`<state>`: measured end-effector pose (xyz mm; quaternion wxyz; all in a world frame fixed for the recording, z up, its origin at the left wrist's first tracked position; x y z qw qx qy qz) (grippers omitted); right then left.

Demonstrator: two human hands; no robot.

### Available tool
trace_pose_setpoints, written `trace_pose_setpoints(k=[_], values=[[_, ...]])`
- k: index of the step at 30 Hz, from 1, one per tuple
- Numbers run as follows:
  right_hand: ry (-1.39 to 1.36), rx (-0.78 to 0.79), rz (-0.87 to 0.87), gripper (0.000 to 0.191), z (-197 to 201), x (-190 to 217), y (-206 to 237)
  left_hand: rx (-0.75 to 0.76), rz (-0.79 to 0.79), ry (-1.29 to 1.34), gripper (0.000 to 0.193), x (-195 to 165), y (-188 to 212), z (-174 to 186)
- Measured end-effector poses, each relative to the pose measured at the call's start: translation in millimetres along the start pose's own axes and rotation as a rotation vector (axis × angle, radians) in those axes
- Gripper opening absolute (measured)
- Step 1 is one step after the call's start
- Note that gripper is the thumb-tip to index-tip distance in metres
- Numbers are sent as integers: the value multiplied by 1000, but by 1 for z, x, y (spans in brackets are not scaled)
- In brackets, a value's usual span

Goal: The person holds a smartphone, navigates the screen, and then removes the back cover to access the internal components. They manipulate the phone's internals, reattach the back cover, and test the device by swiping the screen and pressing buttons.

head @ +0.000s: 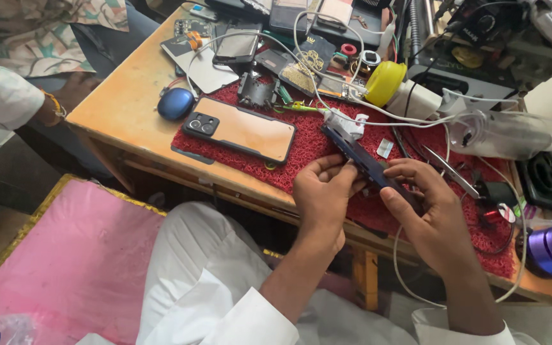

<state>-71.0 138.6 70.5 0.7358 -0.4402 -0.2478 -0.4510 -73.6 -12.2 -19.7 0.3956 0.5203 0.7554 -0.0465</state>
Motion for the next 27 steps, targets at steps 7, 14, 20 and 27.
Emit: trace_pose_setpoints(k=[7,14,20,27], values=[[33,-5,86,27,0,6,1,-1,-7,8,19,5,-2,2],[-35,4,-23,26,-1,-8,1,69,86,99,17,18,-1,5],[-206,56,-86,28,2,-18,-2,122,84,76,22,20,7,7],[-242,93,-158,30,10,-25,-7,96,53,116,19,19,6,6]])
Point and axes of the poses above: each hand's wrist, its own y-axis away from the middle knuckle, its own z-axis out of the back of the hand, x = y × z, the point moved 9 cm from there along -y, towards the middle knuckle, and after that the axes turned 10 degrees about -x, right-handed, at the moved point
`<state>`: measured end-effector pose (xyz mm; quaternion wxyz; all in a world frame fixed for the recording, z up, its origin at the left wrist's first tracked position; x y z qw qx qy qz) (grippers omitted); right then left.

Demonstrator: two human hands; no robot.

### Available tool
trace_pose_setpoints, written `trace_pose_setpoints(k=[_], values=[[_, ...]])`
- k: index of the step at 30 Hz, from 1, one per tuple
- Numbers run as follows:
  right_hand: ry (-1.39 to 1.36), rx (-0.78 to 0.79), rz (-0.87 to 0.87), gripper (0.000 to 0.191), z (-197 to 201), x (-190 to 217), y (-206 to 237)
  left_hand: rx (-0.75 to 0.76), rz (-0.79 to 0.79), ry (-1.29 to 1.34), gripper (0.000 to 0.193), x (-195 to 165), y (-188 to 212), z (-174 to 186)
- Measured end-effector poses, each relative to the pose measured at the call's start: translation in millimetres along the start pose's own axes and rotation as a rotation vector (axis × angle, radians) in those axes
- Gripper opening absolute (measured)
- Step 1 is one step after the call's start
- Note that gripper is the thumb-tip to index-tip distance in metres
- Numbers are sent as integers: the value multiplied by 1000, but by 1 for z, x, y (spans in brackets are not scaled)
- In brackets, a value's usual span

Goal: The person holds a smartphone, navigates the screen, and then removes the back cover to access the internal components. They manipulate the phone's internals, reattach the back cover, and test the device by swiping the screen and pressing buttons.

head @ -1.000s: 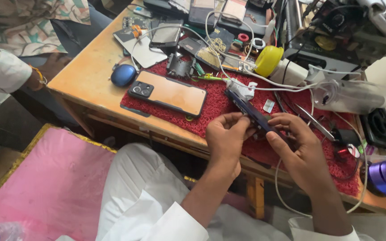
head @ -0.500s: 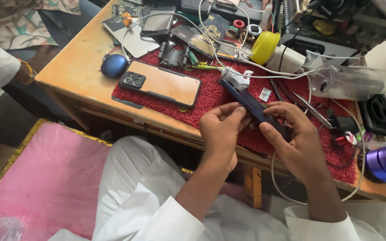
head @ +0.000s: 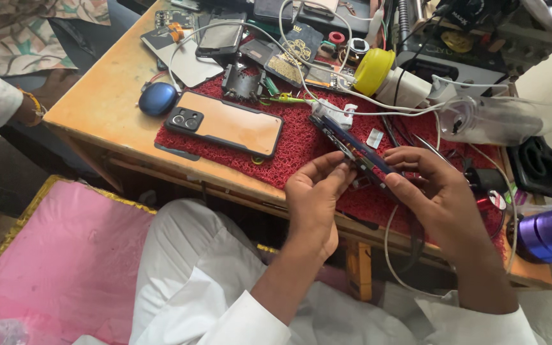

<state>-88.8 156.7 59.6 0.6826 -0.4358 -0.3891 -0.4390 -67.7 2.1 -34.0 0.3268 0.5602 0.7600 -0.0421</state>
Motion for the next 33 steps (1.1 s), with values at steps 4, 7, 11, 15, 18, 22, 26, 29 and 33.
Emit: trace_pose_setpoints(k=[4,7,11,15,18,22,26,29,33], values=[[-4,22,-29,30,2,0,-1,-4,-11,8,22,-2,2,-1],[36,31,-41,30,2,-1,-2,-21,-31,23,27,-5,4,-1],[69,31,-42,32,2,0,-5,-60,-66,43,34,-9,7,-2],[186,10,54,30,0,13,-5,-124,-73,47,37,-9,8,0],[346,-50,126,30,-1,22,-1,-147,-90,52,37,-10,9,0],[432,-123,133,28,-3,28,3,-114,-142,94,40,-14,12,-4],[479,-182,235,29,-9,39,10,-171,-105,11,37,-12,10,-3],[507,-214,250,30,-14,41,14,-179,-74,-15,36,-12,5,-6],[522,-234,169,31,-14,33,14,-183,-87,-36,35,-15,3,-6]])
Point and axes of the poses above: each hand's wrist, its own y-axis away from the middle knuckle, its own z-axis out of the back of the hand, x = y × z, the point moved 9 cm from there along -y, towards the middle knuckle, and after that the axes turned 10 degrees about -x, right-handed, at the moved point
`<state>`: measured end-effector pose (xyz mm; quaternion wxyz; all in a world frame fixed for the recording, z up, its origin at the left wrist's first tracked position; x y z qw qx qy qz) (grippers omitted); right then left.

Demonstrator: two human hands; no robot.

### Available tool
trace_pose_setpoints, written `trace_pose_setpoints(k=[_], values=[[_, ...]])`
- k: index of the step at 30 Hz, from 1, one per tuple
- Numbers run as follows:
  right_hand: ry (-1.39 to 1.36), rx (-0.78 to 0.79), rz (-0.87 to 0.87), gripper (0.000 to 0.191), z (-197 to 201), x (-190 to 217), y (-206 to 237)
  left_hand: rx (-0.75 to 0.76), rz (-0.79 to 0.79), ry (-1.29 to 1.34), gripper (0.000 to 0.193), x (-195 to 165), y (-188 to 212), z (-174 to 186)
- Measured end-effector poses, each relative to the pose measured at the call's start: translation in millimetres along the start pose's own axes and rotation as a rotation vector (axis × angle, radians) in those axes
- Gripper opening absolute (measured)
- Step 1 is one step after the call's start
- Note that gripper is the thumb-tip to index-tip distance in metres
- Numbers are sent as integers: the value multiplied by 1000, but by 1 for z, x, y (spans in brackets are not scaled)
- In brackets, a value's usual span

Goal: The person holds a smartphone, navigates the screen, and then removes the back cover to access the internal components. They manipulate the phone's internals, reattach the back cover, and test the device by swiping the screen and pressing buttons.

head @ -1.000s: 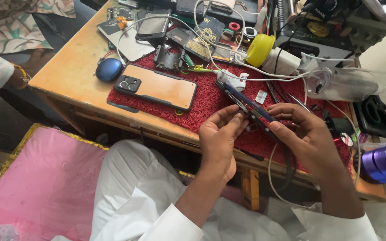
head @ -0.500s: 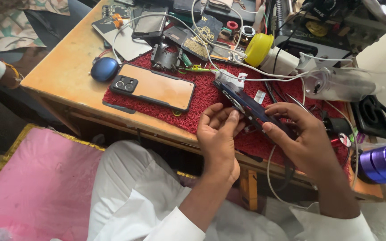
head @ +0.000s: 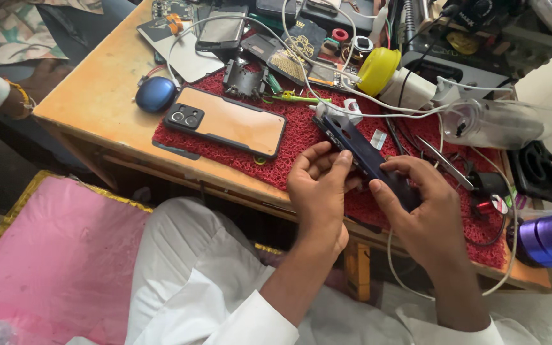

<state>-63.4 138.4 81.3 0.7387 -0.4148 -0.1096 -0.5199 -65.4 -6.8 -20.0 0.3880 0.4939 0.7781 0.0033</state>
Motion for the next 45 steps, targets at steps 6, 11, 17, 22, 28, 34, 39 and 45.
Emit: trace_pose_setpoints(k=[6,11,17,22,28,34,39,45], values=[[2,-4,78,30,3,1,0,2,-23,9,35,0,0,2],[-82,29,50,28,3,-6,1,39,-67,27,35,-3,2,0],[-308,121,-83,26,-5,-22,1,81,-95,47,33,-7,5,-1],[-431,162,-111,27,-14,-29,-3,135,-105,89,33,-7,6,-3],[-471,201,-206,27,-18,-43,-9,184,-103,133,41,-6,7,-2],[-526,219,-155,31,-18,-37,-8,212,-103,156,43,-1,7,-4],[-395,277,-185,36,-22,-35,-10,245,-109,119,39,3,8,-9],[-211,319,-257,41,-21,-33,-15,245,-92,116,35,4,10,-9]])
Point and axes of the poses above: each hand's wrist, its own y-axis away from the middle knuckle, its own z-axis out of the back of the hand, x = y × z, the point moved 9 cm from there along -y, towards the middle knuckle, and after that the axes turned 10 degrees about -x, right-handed, at the moved point
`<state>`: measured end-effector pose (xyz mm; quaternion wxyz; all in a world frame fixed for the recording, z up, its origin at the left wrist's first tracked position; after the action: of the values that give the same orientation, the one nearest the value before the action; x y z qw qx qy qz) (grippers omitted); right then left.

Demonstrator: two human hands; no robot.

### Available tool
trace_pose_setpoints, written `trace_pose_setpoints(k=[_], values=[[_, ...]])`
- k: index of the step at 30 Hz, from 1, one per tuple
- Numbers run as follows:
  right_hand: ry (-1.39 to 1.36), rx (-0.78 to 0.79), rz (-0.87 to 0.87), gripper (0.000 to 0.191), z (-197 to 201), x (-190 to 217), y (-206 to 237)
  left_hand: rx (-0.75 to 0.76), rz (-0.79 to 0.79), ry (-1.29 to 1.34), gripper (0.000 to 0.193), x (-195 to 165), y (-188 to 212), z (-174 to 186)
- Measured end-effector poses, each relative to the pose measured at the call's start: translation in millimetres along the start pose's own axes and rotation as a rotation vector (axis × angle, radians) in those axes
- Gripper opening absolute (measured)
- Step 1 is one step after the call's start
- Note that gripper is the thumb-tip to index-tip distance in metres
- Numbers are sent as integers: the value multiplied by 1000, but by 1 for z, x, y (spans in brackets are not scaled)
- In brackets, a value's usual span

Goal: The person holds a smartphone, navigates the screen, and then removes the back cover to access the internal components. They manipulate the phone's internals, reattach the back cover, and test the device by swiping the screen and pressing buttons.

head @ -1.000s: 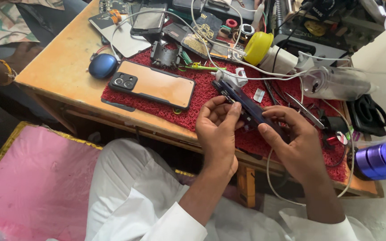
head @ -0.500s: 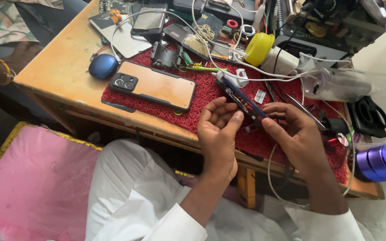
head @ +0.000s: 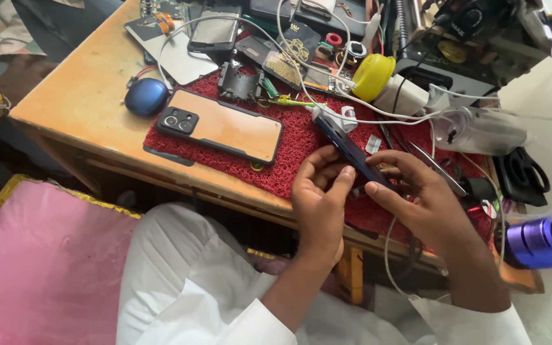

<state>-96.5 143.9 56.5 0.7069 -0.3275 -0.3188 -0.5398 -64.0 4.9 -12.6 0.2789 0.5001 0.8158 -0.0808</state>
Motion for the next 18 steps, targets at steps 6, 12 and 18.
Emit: trace_pose_setpoints(k=[6,12,18], values=[[184,8,-36,57,-8,5,2,-32,106,79,34,4,-1,0],[248,0,-1,64,-19,12,-2,26,191,66,42,0,1,-6],[87,-110,4,67,-6,6,8,174,217,91,54,2,17,-21]])
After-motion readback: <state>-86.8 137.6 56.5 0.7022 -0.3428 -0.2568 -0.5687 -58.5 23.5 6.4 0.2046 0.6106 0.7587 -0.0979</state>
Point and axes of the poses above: each hand's wrist, its own y-axis away from the middle knuckle, its own z-axis out of the back of the hand, x = y × z, the point moved 9 cm from there along -y, towards the middle knuckle, and after that the axes turned 10 degrees about -x, right-handed, at the moved point
